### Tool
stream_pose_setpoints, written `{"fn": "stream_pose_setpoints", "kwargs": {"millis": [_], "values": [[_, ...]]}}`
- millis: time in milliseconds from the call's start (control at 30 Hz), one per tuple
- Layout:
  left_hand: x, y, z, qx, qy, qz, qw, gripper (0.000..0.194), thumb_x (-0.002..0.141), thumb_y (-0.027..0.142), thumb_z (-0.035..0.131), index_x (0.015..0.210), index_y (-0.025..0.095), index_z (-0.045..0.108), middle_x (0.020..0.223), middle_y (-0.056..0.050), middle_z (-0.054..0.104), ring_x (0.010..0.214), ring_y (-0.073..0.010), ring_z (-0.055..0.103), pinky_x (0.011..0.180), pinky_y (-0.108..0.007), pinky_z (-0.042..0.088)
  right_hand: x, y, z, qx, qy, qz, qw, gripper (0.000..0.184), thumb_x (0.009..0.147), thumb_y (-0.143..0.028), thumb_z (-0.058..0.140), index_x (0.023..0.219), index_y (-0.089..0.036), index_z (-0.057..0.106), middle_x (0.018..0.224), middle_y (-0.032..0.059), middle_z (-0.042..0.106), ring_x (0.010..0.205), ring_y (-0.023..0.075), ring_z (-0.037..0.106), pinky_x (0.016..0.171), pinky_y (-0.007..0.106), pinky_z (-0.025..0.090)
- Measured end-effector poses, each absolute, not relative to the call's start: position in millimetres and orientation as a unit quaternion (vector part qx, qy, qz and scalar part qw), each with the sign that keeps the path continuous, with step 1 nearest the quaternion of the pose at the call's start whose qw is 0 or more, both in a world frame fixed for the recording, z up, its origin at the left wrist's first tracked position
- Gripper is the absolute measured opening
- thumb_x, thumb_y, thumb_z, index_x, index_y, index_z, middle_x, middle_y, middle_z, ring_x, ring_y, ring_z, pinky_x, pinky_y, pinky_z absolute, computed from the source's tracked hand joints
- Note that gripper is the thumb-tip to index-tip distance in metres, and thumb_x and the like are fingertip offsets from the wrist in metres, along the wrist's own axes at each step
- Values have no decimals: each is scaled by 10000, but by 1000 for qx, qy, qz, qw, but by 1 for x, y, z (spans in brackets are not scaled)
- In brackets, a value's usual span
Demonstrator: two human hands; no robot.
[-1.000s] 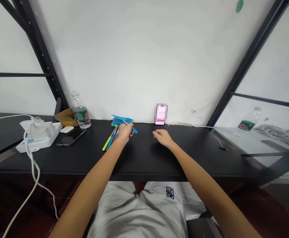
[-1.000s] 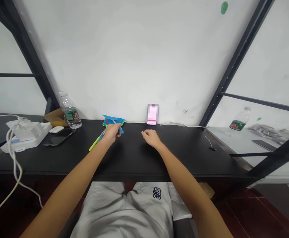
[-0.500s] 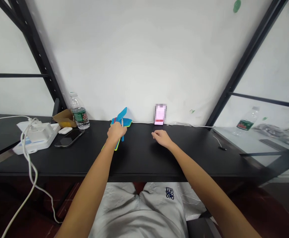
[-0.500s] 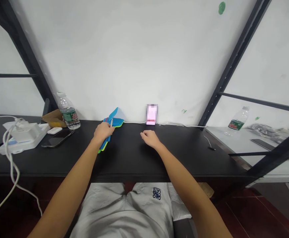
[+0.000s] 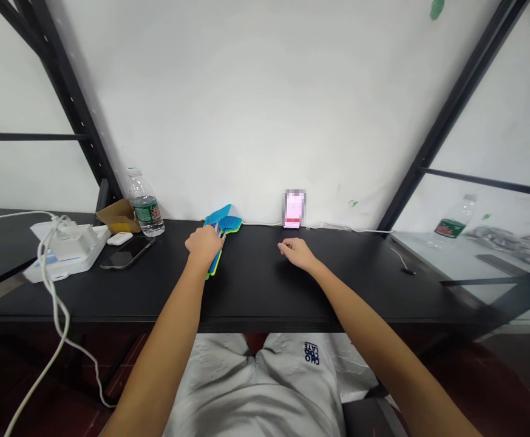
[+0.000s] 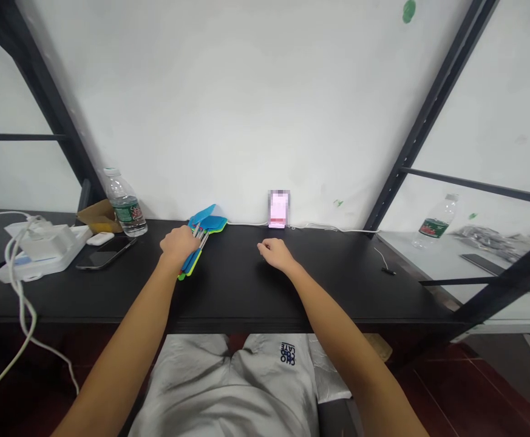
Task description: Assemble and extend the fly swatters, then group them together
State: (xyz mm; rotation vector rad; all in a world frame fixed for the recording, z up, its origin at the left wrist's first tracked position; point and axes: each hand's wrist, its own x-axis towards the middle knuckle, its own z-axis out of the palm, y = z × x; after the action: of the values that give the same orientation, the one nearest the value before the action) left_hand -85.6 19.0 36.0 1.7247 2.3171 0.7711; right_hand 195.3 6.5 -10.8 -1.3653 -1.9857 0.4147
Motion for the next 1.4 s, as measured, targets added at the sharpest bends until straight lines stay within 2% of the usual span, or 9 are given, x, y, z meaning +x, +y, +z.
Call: {"fn": "stream_pose_setpoints", "kwargs": {"millis": [167, 433, 600, 733, 1067, 1200, 1400], "values": [[-86, 22, 33, 583, 788, 192, 39, 463, 680, 449, 665, 1030, 145, 673, 1109, -244, 640, 1031, -396, 606, 806, -447, 463, 195, 8, -12, -527, -762, 161, 339, 345, 867, -391, 466, 605, -194, 573, 598, -6, 600, 576, 135, 528, 596, 250, 351], [-87, 23, 32, 590, 789, 166, 49, 497, 680, 420, 661, 1089, 139, 649, 1145, -249, 618, 1060, -397, 588, 825, -449, 461, 195, 9, -12, -527, -765, 157, 335, 345, 868, -387, 467, 606, -192, 577, 618, 0, 616, 594, 138, 542, 611, 250, 359], [-83, 25, 28, 559, 813, 158, 37, 733, 668, 507, 677, 1262, 104, 525, 1309, -280, 499, 1201, -418, 481, 879, -462, 440, 195, 9, -13, -526, -768, 149, 333, 343, 866, -380, 469, 600, -193, 576, 610, 0, 611, 593, 140, 541, 616, 252, 359], [-83, 30, 26, 547, 825, 126, 62, 842, 572, 522, 757, 1266, 114, 510, 1296, -286, 515, 1201, -425, 479, 878, -465, 433, 195, 9, -14, -525, -768, 154, 332, 336, 865, -376, 470, 605, -193, 577, 613, -2, 613, 600, 139, 548, 620, 250, 364], [-84, 28, 30, 548, 826, 109, 77, 781, 529, 426, 781, 1221, 133, 568, 1271, -271, 552, 1165, -416, 526, 854, -457, 455, 196, 8, -13, -523, -772, 147, 328, 346, 868, -382, 462, 600, -193, 573, 610, 4, 614, 595, 141, 542, 615, 253, 357], [-86, 30, 29, 570, 812, 88, 90, 646, 554, 418, 752, 1135, 159, 638, 1234, -239, 594, 1123, -392, 568, 819, -423, 481, 197, 9, -14, -527, -773, 147, 322, 348, 869, -390, 461, 606, -194, 576, 608, 0, 608, 593, 141, 539, 608, 252, 354], [-88, 31, 27, 606, 787, 73, 87, 506, 565, 428, 723, 1015, 198, 699, 1193, -201, 638, 1072, -392, 601, 802, -435, 491, 197, 9, -14, -526, -773, 146, 323, 345, 874, -382, 461, 608, -193, 575, 614, 0, 613, 592, 138, 540, 610, 251, 354]]}}
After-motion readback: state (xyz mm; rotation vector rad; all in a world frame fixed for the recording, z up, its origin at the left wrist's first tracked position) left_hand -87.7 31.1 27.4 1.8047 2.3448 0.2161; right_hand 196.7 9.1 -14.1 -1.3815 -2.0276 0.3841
